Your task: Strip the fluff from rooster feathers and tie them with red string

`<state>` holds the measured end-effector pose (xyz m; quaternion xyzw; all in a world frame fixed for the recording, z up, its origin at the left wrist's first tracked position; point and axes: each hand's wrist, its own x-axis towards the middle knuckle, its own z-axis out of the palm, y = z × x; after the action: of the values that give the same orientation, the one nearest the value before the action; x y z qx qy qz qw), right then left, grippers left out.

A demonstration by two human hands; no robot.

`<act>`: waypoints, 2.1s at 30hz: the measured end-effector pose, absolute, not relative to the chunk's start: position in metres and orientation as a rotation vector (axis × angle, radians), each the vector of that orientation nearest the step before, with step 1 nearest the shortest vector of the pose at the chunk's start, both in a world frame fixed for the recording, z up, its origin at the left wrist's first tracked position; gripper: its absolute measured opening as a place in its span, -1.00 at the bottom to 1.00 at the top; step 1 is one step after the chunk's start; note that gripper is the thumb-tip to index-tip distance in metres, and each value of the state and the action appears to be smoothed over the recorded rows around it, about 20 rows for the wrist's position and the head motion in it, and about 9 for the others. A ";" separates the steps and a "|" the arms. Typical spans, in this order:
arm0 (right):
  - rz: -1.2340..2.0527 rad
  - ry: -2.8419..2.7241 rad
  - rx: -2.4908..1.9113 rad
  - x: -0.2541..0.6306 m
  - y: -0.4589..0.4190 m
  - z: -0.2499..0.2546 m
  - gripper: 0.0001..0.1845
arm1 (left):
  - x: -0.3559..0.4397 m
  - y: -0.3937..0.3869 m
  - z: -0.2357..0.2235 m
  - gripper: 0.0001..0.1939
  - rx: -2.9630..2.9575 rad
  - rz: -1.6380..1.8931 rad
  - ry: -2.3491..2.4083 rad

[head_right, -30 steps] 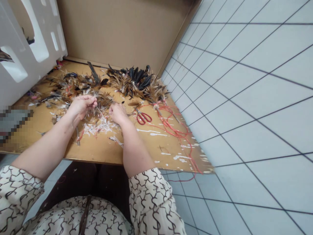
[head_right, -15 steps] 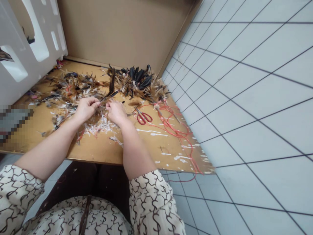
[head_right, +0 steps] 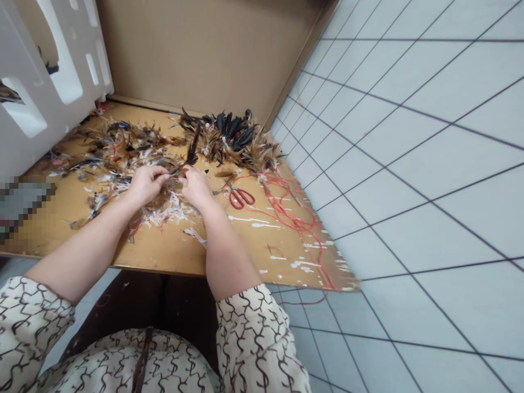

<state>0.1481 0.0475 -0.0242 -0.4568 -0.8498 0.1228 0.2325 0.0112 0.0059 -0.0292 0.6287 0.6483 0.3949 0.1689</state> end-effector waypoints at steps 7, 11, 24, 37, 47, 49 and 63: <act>0.364 -2.246 -1.273 0.150 0.048 -0.024 -0.83 | 0.007 0.006 -0.026 -0.83 1.700 1.166 1.915; 0.395 -2.105 -1.419 0.155 0.053 -0.026 -0.84 | 0.003 0.007 -0.021 -0.74 1.378 1.353 1.782; 0.976 -1.919 -1.042 0.146 0.045 -0.024 -0.89 | 0.008 0.010 -0.027 -0.78 1.062 1.450 1.338; 1.028 -1.815 -0.981 0.143 0.046 -0.027 -0.86 | 0.015 0.001 -0.017 -0.80 0.974 1.309 1.257; 1.002 -1.728 -0.984 0.137 0.046 -0.032 -0.86 | 0.017 0.000 -0.015 -0.82 0.909 1.293 1.263; 1.010 -1.713 -0.985 0.135 0.045 -0.032 -0.87 | 0.017 0.001 -0.016 -0.81 0.931 1.299 1.247; 0.804 -1.958 -1.135 0.127 0.044 -0.042 -0.95 | -0.007 0.011 -0.014 -0.86 0.765 1.637 1.310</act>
<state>0.1274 0.0438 -0.0423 -0.4407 -0.7600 0.3123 0.3616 -0.0069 0.0111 -0.0144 0.3080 0.5272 0.6590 0.4392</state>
